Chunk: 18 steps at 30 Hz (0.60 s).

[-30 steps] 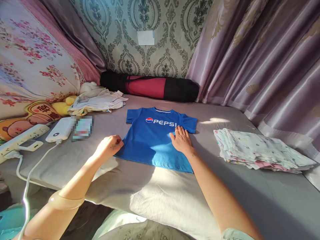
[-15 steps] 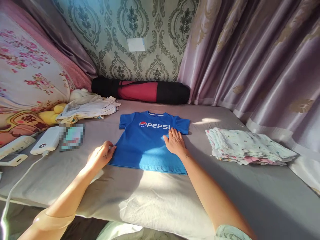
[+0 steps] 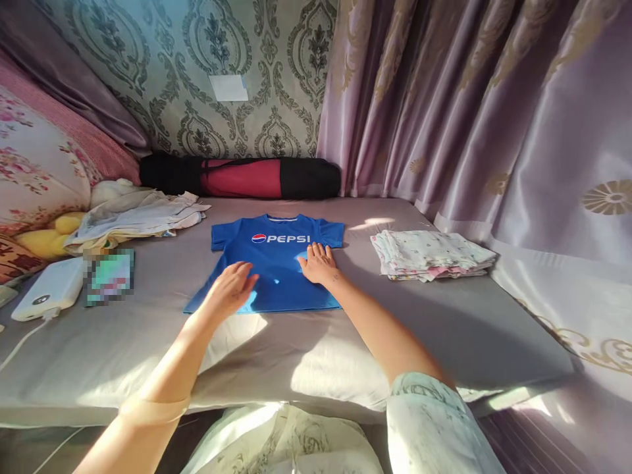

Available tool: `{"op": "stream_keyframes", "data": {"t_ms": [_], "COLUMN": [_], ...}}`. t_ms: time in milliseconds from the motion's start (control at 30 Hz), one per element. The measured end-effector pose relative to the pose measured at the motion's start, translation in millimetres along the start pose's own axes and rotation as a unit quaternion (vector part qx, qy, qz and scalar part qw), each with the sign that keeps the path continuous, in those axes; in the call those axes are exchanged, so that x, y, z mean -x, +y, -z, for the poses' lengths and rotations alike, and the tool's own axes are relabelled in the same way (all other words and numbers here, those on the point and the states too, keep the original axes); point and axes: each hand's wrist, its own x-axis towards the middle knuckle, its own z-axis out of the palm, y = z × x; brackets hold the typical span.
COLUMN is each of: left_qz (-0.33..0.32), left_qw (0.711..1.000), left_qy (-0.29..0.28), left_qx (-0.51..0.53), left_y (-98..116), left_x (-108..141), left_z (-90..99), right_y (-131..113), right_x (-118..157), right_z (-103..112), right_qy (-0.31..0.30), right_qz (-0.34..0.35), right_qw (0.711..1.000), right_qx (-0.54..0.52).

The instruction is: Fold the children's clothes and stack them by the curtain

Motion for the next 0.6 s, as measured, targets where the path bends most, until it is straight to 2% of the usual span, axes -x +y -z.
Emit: {"op": "stream_keyframes", "data": {"t_ms": [100,233,367,467,533,600], "left_qz": [-0.026,-0.048,-0.051,-0.057,-0.080,-0.111], "left_qw": [0.998,0.992,0.989,0.986,0.981,0.976], "left_qy": [-0.051,-0.115,-0.136,-0.159,-0.177,-0.187], "left_qx": [0.027,0.026,0.025,0.014,0.008,0.023], "left_y": [26.8,32.8,27.4,33.7,44.5,58.2], "left_x": [-7.4,1.5,14.6,16.9,10.0,-5.8], "left_z": [-24.1,-36.0,-25.8,-13.0,-4.4,2.5], "right_y": [-5.8,-5.6,-1.3,0.4,-0.6,-4.0], "right_x": [24.9,66.6,112.9,140.3,144.7,133.3], "right_z": [-3.5,-9.4,-8.4,3.4,17.2,31.5], "right_qy": [-0.002,-0.001,0.003,-0.007,-0.030,-0.045], "right_qz": [0.010,0.053,0.103,0.147,0.164,0.153], "right_qw": [1.000,0.998,0.994,0.989,0.986,0.987], "right_qx": [-0.018,-0.030,-0.026,-0.015,-0.013,-0.014]}}
